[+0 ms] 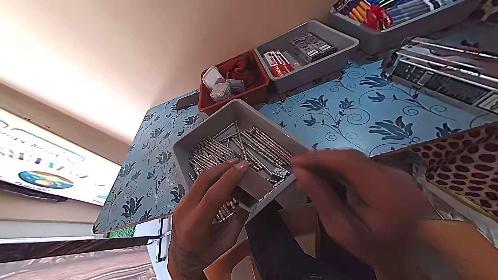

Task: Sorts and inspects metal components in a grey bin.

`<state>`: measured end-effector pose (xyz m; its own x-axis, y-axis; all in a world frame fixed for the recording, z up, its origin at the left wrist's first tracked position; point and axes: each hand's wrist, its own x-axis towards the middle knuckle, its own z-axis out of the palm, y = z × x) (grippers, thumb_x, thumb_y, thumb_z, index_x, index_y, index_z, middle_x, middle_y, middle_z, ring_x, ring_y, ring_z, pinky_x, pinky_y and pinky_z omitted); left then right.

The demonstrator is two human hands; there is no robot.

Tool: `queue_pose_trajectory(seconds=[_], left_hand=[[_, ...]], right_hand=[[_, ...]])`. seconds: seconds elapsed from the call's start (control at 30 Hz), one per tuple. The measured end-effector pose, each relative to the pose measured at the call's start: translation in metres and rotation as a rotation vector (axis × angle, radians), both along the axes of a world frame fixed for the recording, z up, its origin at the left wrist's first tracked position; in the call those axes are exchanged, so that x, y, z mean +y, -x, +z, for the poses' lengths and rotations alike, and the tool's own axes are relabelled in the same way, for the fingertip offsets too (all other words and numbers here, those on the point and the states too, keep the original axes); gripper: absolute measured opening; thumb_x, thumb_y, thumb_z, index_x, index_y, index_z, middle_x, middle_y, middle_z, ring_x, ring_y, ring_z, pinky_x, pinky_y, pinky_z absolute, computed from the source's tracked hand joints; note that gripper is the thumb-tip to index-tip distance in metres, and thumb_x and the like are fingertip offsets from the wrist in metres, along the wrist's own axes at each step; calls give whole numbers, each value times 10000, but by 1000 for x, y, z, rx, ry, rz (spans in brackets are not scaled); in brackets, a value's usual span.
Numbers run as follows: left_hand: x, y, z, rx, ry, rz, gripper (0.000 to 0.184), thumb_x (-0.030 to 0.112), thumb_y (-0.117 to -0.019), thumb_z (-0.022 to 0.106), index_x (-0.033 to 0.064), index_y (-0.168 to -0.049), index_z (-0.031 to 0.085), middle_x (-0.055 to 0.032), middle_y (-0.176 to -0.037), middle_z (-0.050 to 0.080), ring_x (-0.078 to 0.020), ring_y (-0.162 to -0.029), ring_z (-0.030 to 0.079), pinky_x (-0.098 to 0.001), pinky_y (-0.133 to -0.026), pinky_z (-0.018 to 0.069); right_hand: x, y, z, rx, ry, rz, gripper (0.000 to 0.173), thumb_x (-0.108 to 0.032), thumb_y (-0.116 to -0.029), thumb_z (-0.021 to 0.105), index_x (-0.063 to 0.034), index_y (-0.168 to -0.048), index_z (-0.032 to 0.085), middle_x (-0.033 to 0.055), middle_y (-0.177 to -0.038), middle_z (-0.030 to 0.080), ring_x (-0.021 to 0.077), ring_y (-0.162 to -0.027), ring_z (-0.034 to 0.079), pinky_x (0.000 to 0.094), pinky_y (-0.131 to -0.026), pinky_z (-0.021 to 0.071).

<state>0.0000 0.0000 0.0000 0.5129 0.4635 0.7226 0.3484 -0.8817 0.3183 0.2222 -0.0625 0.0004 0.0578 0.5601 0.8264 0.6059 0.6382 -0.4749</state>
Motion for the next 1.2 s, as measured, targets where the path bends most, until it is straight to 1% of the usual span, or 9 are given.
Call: queue_pose_trajectory(seconds=[0.07, 0.13, 0.2, 0.27, 0.47, 0.6, 0.8, 0.97, 1.2], left_hand=[[-1, -1, 0, 4, -2, 1, 523, 183, -883, 756, 209, -1369, 565, -44, -1337, 625, -47, -1161, 638, -149, -750, 575], [0, -2, 0, 9, -22, -3, 506, 178, -879, 756, 184, -1353, 579, -71, -1320, 637, -49, -1140, 646, -144, -739, 567], [0, 0, 1, 18, -33, -8, 502, 181, -879, 756, 165, -1349, 578, -87, -1323, 636, -43, -1145, 641, -135, -749, 560], [1, 2, 2, 16, -30, -10, 514, 184, -877, 759, 159, -1358, 578, -83, -1323, 635, -34, -1146, 637, -130, -763, 559], [2, 2, 1, 3, -35, -10, 510, 183, -882, 748, 151, -1363, 582, -94, -1320, 636, -32, -1140, 636, -118, -755, 548], [1, 2, 3, 5, -48, 9, 507, 168, -875, 753, 126, -1356, 600, -123, -1297, 645, -46, -1119, 648, -127, -746, 553], [2, 3, 4, -4, -68, 26, 508, 167, -877, 729, 144, -1367, 593, -102, -1268, 652, -34, -1027, 665, -131, -724, 547], [1, 2, 5, 10, -63, 10, 529, 152, -873, 726, 151, -1384, 591, -104, -1273, 645, -50, -1041, 673, -146, -709, 561], [2, 2, 6, 5, -70, 12, 530, 145, -867, 726, 142, -1380, 591, -99, -1250, 643, -44, -1001, 672, -146, -696, 561]], right_hand=[[32, -10, 0, -285, 278, -73, 135, -123, -975, 619, -46, -1031, 715, 42, -858, 669, 107, -697, 637, 243, -589, 527], [60, -7, 8, -556, 738, -51, 89, -94, -976, 673, -6, -988, 685, 143, -895, 653, 295, -808, 674, 437, -661, 539], [85, 5, 12, -733, 1096, -31, 112, -76, -975, 658, 32, -992, 676, 204, -966, 679, 381, -937, 675, 536, -758, 516], [101, 10, 12, -809, 1206, 1, 141, -92, -984, 651, 42, -1007, 685, 222, -1013, 687, 402, -990, 668, 569, -793, 504], [127, 14, 2, -892, 1259, 5, 195, -139, -1000, 637, 44, -1037, 694, 243, -1065, 683, 421, -1042, 651, 612, -846, 477], [123, 14, 3, -865, 1168, -38, 176, -134, -957, 669, 33, -904, 688, 216, -969, 687, 400, -962, 663, 583, -769, 482], [115, 15, 1, -908, 1231, -14, 186, -121, -999, 628, 49, -1054, 682, 245, -1101, 684, 437, -1078, 650, 620, -849, 487], [113, 17, 3, -890, 1181, -70, 190, -127, -978, 664, 49, -1038, 701, 235, -1043, 701, 437, -1017, 667, 613, -811, 490], [96, 5, 3, -724, 860, -173, 160, -122, -1006, 634, 36, -983, 648, 192, -821, 661, 388, -811, 683, 536, -674, 505]])
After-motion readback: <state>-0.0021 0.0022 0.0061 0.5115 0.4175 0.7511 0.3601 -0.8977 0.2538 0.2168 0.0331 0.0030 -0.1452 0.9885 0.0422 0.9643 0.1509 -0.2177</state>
